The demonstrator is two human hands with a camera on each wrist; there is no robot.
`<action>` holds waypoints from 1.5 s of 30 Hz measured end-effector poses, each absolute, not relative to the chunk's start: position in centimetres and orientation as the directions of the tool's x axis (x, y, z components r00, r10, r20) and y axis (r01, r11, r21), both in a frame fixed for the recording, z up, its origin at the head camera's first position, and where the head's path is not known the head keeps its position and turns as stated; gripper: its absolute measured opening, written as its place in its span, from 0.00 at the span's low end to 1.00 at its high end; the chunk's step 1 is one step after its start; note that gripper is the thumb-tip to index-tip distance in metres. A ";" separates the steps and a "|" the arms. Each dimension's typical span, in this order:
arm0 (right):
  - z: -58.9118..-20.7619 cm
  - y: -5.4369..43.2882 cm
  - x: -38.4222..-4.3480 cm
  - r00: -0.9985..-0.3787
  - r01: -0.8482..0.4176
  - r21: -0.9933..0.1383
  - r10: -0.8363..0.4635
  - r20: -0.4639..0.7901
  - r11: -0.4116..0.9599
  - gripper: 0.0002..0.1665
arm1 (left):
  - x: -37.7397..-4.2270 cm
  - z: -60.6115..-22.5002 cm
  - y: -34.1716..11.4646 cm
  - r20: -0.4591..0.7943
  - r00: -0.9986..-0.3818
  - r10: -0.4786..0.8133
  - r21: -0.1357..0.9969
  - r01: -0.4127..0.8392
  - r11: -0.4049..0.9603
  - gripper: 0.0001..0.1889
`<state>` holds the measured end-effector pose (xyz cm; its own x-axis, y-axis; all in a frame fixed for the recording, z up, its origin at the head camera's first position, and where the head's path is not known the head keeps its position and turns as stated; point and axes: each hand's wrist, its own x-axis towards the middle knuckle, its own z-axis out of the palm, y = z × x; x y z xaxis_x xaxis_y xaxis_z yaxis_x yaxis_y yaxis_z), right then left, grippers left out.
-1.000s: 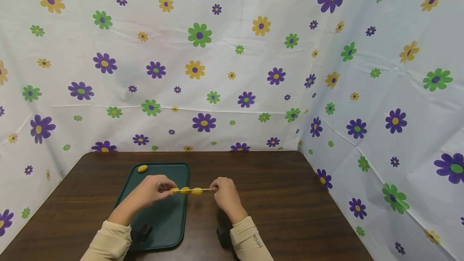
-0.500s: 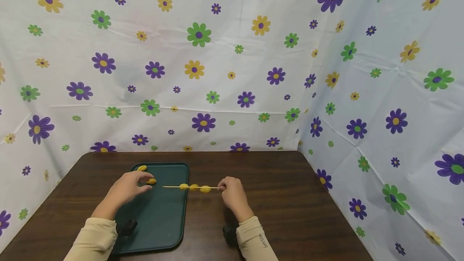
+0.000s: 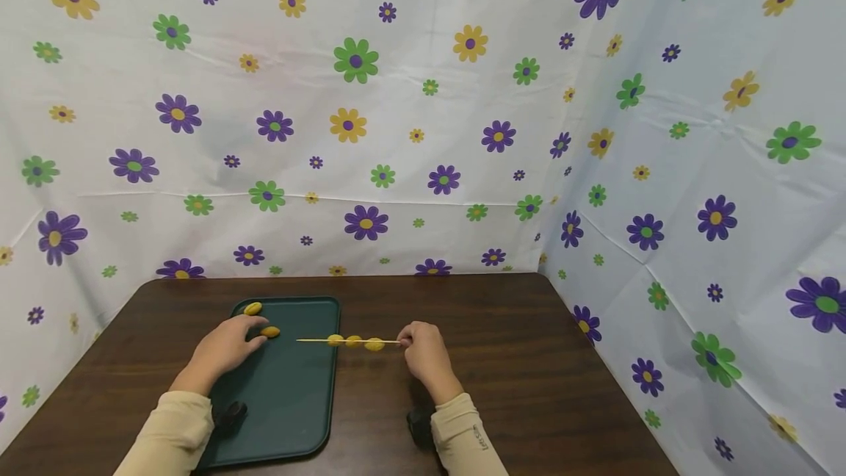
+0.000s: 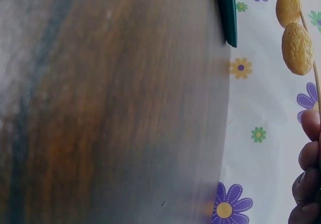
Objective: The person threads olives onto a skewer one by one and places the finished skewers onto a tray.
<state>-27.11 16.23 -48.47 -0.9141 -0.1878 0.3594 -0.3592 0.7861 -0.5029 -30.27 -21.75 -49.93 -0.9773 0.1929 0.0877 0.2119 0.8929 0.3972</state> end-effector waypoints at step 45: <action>-49.2 14.9 -27.3 -0.915 -0.366 -0.500 -0.208 0.345 0.785 0.14 | -29.3 -49.3 -20.9 0.051 -0.972 0.231 0.677 0.203 0.707 0.09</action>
